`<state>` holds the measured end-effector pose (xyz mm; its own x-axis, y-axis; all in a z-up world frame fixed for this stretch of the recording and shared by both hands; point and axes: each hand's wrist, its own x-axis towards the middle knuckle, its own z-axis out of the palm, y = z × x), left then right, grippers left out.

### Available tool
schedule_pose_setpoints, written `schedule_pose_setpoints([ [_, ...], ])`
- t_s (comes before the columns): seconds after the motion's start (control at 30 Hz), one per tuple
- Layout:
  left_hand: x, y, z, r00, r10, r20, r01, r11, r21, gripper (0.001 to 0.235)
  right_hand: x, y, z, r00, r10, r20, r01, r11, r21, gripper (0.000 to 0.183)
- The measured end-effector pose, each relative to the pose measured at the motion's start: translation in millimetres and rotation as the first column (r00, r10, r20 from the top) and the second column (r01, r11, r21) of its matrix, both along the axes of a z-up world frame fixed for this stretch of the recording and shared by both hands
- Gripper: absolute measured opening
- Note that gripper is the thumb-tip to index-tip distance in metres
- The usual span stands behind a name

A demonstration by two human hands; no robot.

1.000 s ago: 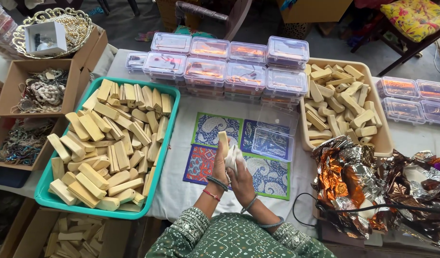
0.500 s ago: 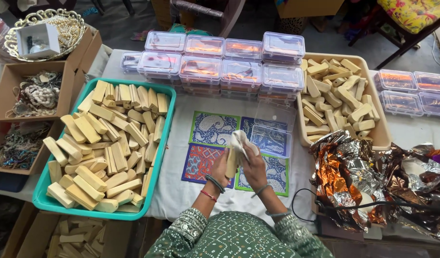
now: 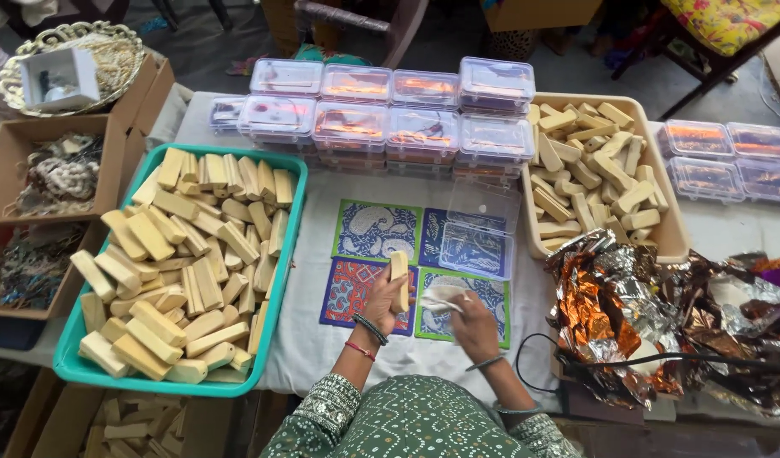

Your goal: The person sits at a table and wraps small wooden blocks in shiny foil. They pick up a block, wipe it with a white cloth, and then wrap it in a sheet of foil. The wrapped block is placed into a clear plastic container. The person repeats this process for multiple blocks.

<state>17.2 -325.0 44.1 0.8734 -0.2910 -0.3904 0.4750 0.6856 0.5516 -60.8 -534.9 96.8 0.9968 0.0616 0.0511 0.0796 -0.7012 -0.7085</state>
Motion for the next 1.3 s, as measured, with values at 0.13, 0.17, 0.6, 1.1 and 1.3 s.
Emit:
schedule_pose_setpoints([
  [0.13, 5.9, -2.9, -43.7, 1.0, 0.005, -0.001, -0.004, 0.966, 0.259, 0.045, -24.9, -43.1, -25.2, 0.956, -0.293, 0.035, 0.292, 0.927, -0.234, 0.035],
  [0.17, 9.6, 3.3, -72.3, 1.0, -0.029, -0.003, 0.028, 0.966, 0.256, 0.045, -27.2, -48.9, -38.3, 0.945, -0.325, 0.035, 0.323, 0.916, -0.237, 0.035],
  [0.6, 28.9, 20.2, -188.1, 0.982, -0.095, 0.162, -0.074, 0.593, 0.801, 0.052, -135.7, -122.8, 36.3, 0.848, 0.063, -0.526, -0.081, 0.997, -0.011, 0.035],
  [1.1, -1.7, 22.8, -127.3, 0.964, -0.255, 0.081, -0.129, -0.18, 0.975, 0.046, -84.2, -307.5, -5.8, 0.751, -0.66, -0.007, 0.638, 0.728, -0.252, 0.035],
  [1.3, -6.0, 30.1, -126.9, 0.95, -0.3, 0.083, -0.141, -0.176, 0.974, 0.047, -57.7, -320.6, -42.9, 0.735, -0.677, -0.041, 0.62, 0.695, -0.363, 0.044],
])
